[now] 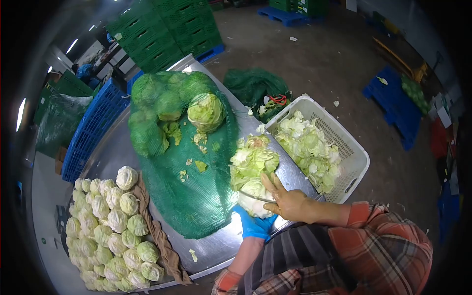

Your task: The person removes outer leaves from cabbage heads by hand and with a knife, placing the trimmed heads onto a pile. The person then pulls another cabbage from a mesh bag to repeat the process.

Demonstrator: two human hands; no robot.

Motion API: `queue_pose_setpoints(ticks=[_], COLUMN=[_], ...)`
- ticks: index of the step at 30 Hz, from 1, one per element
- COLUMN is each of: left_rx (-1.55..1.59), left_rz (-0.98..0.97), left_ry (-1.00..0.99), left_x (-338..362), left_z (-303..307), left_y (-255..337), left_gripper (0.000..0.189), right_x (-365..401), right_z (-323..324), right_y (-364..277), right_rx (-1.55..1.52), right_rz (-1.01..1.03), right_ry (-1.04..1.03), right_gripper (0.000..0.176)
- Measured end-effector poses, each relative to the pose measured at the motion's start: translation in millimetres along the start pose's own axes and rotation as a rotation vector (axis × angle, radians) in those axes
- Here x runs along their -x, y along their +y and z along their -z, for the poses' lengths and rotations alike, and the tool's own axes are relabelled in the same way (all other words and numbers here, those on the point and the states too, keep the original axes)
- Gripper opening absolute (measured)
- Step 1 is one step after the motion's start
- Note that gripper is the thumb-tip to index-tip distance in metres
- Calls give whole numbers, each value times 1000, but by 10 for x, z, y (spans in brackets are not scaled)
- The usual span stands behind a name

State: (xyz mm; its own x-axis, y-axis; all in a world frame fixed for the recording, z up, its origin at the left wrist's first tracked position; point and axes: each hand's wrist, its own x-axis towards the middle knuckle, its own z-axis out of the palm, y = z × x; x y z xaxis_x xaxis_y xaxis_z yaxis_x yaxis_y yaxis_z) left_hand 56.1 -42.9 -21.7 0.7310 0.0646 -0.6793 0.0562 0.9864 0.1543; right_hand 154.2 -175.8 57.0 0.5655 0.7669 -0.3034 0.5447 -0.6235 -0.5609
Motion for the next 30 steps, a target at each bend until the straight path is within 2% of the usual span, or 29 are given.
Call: queue_pose_setpoints(ticks=[3,6,9,12,13,14,16,17,19,20,22,23,26,28,30], left_rx=[20,-38,-20,-72,-5,11,-446,-587,-784,-852,-1408,-1399,-1189,-1282,-1351], left_rz=[-15,-30,-38,-16,21,113,-189,-382,-840,-835,-688,-745,-756,-810,-861], left_ry=[30,75,64,55,-20,-90,145,127,167,145,107,89,19,53,64], left_x=[31,-52,-33,9,-41,-30,130,128,297,350,38,-24,-45,-43,40], left_z=[-184,-134,-171,-74,71,247,236,465,314,122,303,372,456,536,514], left_y=[-31,-26,-49,-53,22,155,369,547,562,504,548,525,393,395,384], left_gripper=[87,87,89,90,91,92,74,65,55,63,77,91,89,86,82], right_x=[-236,-333,-333,-278,-276,-245,-238,-255,-280,-298,-348,-390,-447,-518,-665], right_z=[47,-137,174,0,-91,-159,-158,-130,-103,-91,-35,27,-18,-100,-194], right_y=[61,319,417,700,655,614,450,352,230,196,187,203,319,432,636], right_rx=[10,-148,-341,-416,-569,-543,-488,-389,-357,-335,-294,-283,-286,-300,-214], right_rz=[-127,9,-397,-424,-459,-380,-199,-135,-17,43,43,31,40,28,-97], right_ry=[-168,68,-117,-72,-28,3,77,87,73,65,24,4,73,123,198], right_gripper=[78,74,72,75,78,77,75,68,64,63,59,58,54,54,56])
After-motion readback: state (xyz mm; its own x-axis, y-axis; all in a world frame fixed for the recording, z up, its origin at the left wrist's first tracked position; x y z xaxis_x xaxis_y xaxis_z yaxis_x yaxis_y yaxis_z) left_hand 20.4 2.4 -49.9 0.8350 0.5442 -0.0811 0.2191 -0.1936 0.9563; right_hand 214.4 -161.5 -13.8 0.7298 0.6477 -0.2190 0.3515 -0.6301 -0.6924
